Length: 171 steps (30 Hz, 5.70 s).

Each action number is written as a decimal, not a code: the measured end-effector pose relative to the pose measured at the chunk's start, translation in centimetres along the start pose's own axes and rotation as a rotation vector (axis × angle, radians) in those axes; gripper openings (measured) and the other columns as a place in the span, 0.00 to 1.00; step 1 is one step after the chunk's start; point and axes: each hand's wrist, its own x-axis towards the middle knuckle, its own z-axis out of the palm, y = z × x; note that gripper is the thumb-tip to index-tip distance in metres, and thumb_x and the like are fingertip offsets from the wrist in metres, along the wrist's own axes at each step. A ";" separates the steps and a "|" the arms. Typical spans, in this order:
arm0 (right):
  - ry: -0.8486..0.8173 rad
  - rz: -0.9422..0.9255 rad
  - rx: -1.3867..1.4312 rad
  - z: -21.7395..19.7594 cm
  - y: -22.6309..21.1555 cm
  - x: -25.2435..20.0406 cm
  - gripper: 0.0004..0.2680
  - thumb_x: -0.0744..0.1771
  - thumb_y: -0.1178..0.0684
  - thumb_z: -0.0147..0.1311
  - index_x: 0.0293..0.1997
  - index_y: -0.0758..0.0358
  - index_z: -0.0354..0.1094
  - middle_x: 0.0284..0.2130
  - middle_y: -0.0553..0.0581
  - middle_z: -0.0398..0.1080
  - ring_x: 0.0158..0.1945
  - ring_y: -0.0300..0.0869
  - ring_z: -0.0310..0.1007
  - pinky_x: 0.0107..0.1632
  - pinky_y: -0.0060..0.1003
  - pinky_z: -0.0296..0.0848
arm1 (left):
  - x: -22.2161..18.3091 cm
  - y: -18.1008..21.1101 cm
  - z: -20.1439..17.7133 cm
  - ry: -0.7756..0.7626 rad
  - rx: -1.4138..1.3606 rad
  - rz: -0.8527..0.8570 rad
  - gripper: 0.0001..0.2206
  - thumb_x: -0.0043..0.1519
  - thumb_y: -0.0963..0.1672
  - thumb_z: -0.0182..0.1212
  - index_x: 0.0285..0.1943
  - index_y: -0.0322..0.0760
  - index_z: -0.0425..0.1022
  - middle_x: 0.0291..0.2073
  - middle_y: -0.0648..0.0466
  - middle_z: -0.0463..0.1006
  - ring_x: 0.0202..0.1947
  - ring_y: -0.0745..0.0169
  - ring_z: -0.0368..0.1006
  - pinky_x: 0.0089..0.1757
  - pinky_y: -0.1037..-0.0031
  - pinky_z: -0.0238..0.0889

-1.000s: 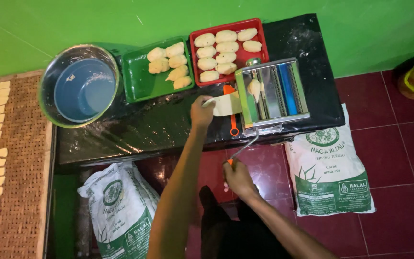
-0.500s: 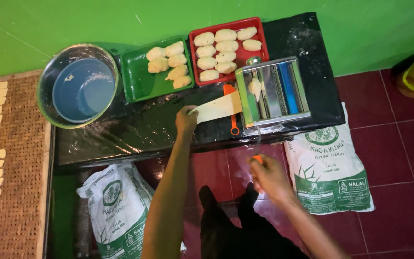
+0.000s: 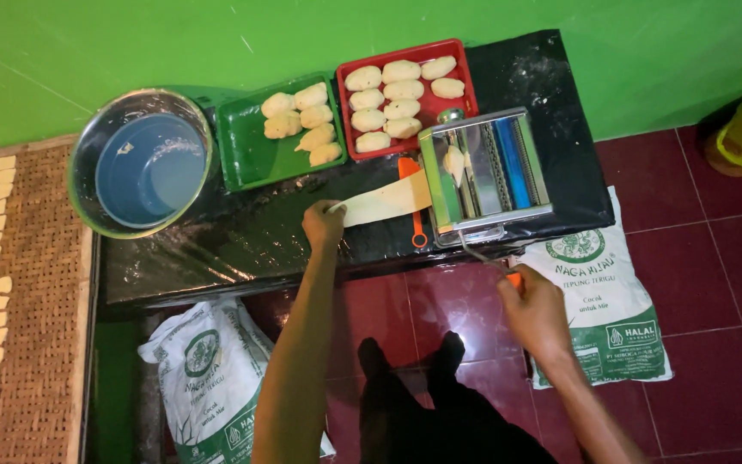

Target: Flattening dough balls, rolling them into thin sheets with a machine, and cutting them into small squares.

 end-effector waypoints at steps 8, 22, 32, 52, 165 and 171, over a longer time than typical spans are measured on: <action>0.104 0.057 -0.145 1.8 5.3 3.7 0.10 0.68 0.47 0.52 0.39 0.65 0.72 0.28 0.74 0.75 0.44 0.71 0.76 0.48 0.62 0.71 | -0.4 -0.8 0.1 0.005 0.019 -0.016 0.08 0.56 0.45 0.68 0.43 0.55 0.86 0.39 0.55 0.85 0.47 0.52 0.80 0.49 0.65 0.71; -0.051 0.162 -0.104 11.6 10.3 7.3 0.13 0.68 0.47 0.46 0.47 0.70 0.69 0.38 0.79 0.77 0.52 0.70 0.76 0.57 0.63 0.72 | -10.9 10.2 3.2 -0.113 -0.368 0.431 0.15 0.66 0.47 0.61 0.54 0.30 0.79 0.46 0.32 0.79 0.50 0.30 0.75 0.51 0.54 0.68; -0.100 0.087 0.027 17.0 11.4 7.1 0.15 0.69 0.45 0.44 0.45 0.67 0.74 0.36 0.74 0.77 0.51 0.66 0.76 0.51 0.62 0.72 | -10.4 10.4 8.8 -0.486 -0.473 0.262 0.27 0.62 0.50 0.70 0.65 0.29 0.72 0.42 0.38 0.82 0.41 0.52 0.80 0.43 0.64 0.75; -0.515 0.191 0.712 12.7 -2.6 -0.9 0.10 0.70 0.57 0.41 0.39 0.76 0.65 0.16 0.60 0.64 0.13 0.46 0.69 0.12 0.44 0.74 | -9.8 11.6 9.8 -0.549 -0.509 0.159 0.25 0.50 0.47 0.74 0.56 0.35 0.77 0.41 0.46 0.81 0.42 0.54 0.79 0.41 0.62 0.77; 0.036 -0.782 -0.673 2.6 -4.2 22.2 0.10 0.68 0.49 0.51 0.55 0.43 0.71 0.51 0.60 0.63 0.52 0.64 0.73 0.45 0.58 0.80 | -12.6 16.0 11.8 0.190 -0.550 -0.161 0.24 0.49 0.57 0.73 0.54 0.55 0.78 0.47 0.48 0.82 0.55 0.49 0.77 0.54 0.65 0.70; 0.074 -0.875 -0.584 2.5 -4.6 21.9 0.03 0.66 0.53 0.54 0.40 0.56 0.70 0.43 0.57 0.69 0.52 0.57 0.74 0.49 0.51 0.78 | -11.8 14.8 13.0 0.268 -0.544 -0.109 0.20 0.53 0.55 0.70 0.52 0.53 0.79 0.45 0.45 0.83 0.53 0.44 0.78 0.53 0.61 0.69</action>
